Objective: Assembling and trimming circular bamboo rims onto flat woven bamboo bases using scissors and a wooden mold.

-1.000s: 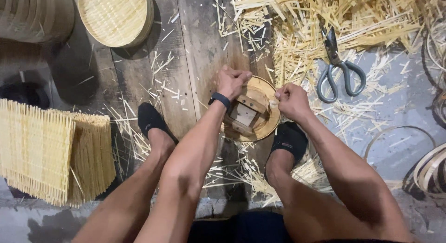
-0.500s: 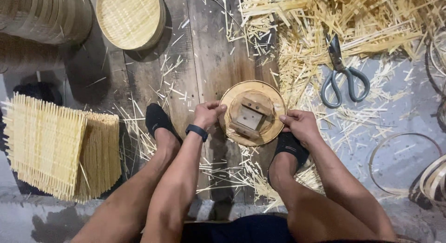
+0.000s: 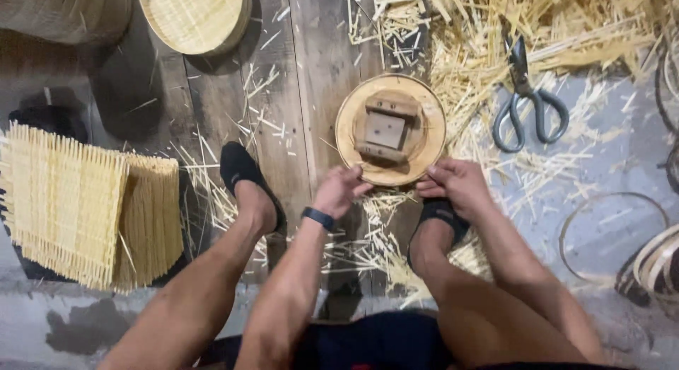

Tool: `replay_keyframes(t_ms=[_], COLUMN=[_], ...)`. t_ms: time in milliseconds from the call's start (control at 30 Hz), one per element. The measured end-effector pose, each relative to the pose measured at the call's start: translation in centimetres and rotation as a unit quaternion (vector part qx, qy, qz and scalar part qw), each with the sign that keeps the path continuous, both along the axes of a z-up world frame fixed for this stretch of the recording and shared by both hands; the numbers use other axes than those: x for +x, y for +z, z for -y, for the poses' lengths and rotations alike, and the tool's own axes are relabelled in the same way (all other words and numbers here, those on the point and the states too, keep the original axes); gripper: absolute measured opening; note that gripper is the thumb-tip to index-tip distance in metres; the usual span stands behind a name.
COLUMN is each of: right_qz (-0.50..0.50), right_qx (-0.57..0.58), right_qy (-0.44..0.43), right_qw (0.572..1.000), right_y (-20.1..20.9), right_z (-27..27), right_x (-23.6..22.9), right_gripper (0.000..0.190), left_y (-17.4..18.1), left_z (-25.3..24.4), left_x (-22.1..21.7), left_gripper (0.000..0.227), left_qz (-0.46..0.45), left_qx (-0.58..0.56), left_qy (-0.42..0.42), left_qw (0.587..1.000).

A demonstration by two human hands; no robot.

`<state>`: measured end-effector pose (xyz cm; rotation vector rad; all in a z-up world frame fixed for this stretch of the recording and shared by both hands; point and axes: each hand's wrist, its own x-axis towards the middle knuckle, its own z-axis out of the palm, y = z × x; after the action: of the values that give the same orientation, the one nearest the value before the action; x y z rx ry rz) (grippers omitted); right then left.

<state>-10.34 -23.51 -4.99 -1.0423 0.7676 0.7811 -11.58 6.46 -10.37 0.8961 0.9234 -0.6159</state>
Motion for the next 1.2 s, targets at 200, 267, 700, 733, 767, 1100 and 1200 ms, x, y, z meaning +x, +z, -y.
replay_keyframes(t_ms=[200, 267, 700, 733, 767, 1100, 1200], right_qz=[0.016, 0.036, 0.176, 0.176, 0.168, 0.296, 0.288], right_qx=[-0.105, -0.121, 0.073, 0.074, 0.001, -0.3, -0.316], right_qy=[-0.019, -0.02, -0.085, -0.086, -0.091, 0.006, 0.008], right_qw=[0.994, 0.992, 0.978, 0.978, 0.982, 0.907, 0.904], right_y=[-4.4, -5.5, 6.0, 6.8, 7.5, 6.6, 7.1], right_z=[-1.7, -1.5, -1.7, -2.4, -2.9, -5.8, -6.3], right_x=[-1.3, -1.5, 3.6, 3.9, 4.6, 3.9, 4.4], right_gripper=[0.016, 0.017, 0.08, 0.08, 0.081, 0.081, 0.082], left_y=[1.6, -0.3, 10.2, 12.5, 14.6, 15.5, 15.9], left_z=[4.6, 4.0, 2.0, 2.8, 3.6, 7.6, 7.1], left_x=[1.6, 0.1, 6.3, 7.1, 8.0, 11.0, 11.2], left_gripper=[0.029, 0.032, 0.063, 0.063, 0.068, 0.061, 0.057], left_qz=[-0.037, -0.021, 0.383, 0.383, 0.38, 0.391, 0.395], left_qx=[0.136, 0.135, 0.315, 0.315, 0.294, 0.407, 0.431], left_qy=[-0.03, -0.027, -0.354, -0.354, -0.366, -0.327, -0.294], left_qw=[0.99, 0.99, 0.793, 0.793, 0.797, 0.758, 0.756])
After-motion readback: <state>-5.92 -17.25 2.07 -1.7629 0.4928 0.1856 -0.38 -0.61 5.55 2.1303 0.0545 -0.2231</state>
